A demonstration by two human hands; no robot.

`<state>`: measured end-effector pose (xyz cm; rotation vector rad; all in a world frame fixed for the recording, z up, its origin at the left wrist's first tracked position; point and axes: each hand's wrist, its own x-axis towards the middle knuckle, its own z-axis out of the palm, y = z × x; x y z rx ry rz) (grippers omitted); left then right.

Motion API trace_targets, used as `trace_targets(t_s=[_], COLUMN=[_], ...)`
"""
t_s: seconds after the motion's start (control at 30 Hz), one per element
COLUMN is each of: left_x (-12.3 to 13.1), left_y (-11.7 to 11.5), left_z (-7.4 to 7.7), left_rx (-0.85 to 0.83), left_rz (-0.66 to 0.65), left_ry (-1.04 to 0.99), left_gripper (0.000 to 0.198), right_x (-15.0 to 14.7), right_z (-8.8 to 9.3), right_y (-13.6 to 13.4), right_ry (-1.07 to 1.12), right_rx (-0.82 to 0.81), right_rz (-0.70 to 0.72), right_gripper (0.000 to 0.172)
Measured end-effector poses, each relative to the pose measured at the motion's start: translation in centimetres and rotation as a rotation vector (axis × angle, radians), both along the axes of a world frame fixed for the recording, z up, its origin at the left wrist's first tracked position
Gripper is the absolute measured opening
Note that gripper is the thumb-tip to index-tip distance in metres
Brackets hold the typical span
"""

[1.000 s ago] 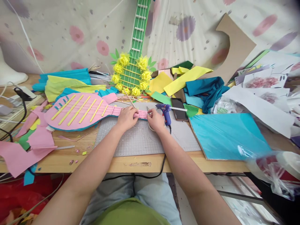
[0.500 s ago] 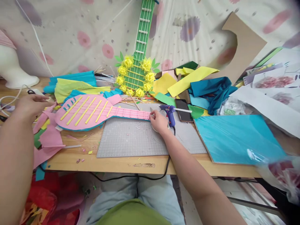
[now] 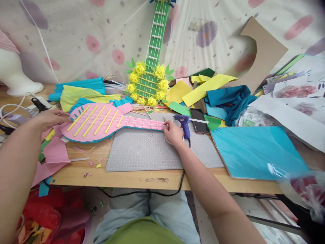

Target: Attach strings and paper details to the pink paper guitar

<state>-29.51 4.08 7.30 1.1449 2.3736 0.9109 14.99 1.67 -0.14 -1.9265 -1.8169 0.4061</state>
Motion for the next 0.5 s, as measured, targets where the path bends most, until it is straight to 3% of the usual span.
trace_targets(t_s=[0.1, 0.5], left_x=[-0.1, 0.4], left_y=[0.2, 1.1], left_z=[-0.1, 1.2], left_rx=[-0.097, -0.209], left_rz=[0.0, -0.003], left_ry=[-0.14, -0.187], left_gripper=[0.029, 0.011], right_x=[0.0, 0.0], right_z=[0.0, 0.0], right_y=[0.0, 0.1], right_ry=[-0.005, -0.003], right_rx=[0.0, -0.008], right_rz=[0.001, -0.003], right_gripper=[0.026, 0.025])
